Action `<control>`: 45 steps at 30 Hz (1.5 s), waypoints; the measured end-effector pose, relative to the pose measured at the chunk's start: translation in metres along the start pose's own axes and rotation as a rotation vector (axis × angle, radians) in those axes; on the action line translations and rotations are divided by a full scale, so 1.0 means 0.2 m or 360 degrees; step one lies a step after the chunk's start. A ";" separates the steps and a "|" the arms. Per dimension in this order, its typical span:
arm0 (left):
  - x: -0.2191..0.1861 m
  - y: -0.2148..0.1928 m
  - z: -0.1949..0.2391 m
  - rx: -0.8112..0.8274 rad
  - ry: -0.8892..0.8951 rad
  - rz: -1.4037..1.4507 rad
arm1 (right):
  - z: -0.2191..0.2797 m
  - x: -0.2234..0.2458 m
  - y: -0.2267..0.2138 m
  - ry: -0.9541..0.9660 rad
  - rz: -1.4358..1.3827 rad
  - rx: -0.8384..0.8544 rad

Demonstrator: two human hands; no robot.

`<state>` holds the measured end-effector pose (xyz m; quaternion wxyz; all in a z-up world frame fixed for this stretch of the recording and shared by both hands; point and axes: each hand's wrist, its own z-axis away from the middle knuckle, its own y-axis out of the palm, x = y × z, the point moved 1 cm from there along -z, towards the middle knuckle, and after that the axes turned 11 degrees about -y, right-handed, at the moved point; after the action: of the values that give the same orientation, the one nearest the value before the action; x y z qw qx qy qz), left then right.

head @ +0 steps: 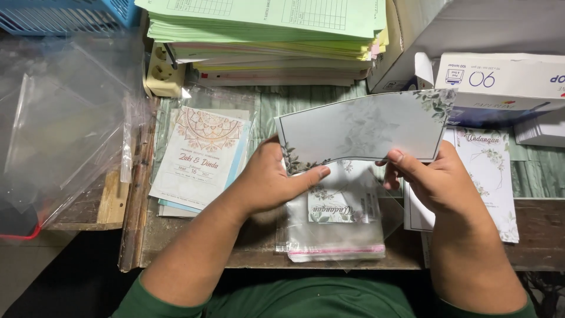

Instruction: The person places paper invitation cards and smaller insert cards into clear plastic sleeves by hand on a desk.

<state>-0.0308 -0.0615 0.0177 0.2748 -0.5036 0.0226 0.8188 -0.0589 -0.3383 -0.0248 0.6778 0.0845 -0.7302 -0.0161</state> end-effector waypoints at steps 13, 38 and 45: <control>0.19 0.11 -0.16 0.0088 0.0671 -0.1179 | -0.01 -0.08 -0.15 -0.0221 -0.0288 -0.0709; 0.26 0.08 -0.17 -0.0013 0.0875 -0.1304 | -0.05 0.04 -0.12 -0.0284 -0.0406 -0.1113; 0.10 -0.13 0.03 -0.0598 0.1065 -0.1045 | -0.05 0.02 -0.13 -0.0325 -0.0429 -0.1106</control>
<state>-0.0302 -0.0292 0.0106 0.4000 -0.7598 -0.1979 0.4728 -0.0471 -0.3640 -0.0233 0.5817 -0.0571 -0.7272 -0.3598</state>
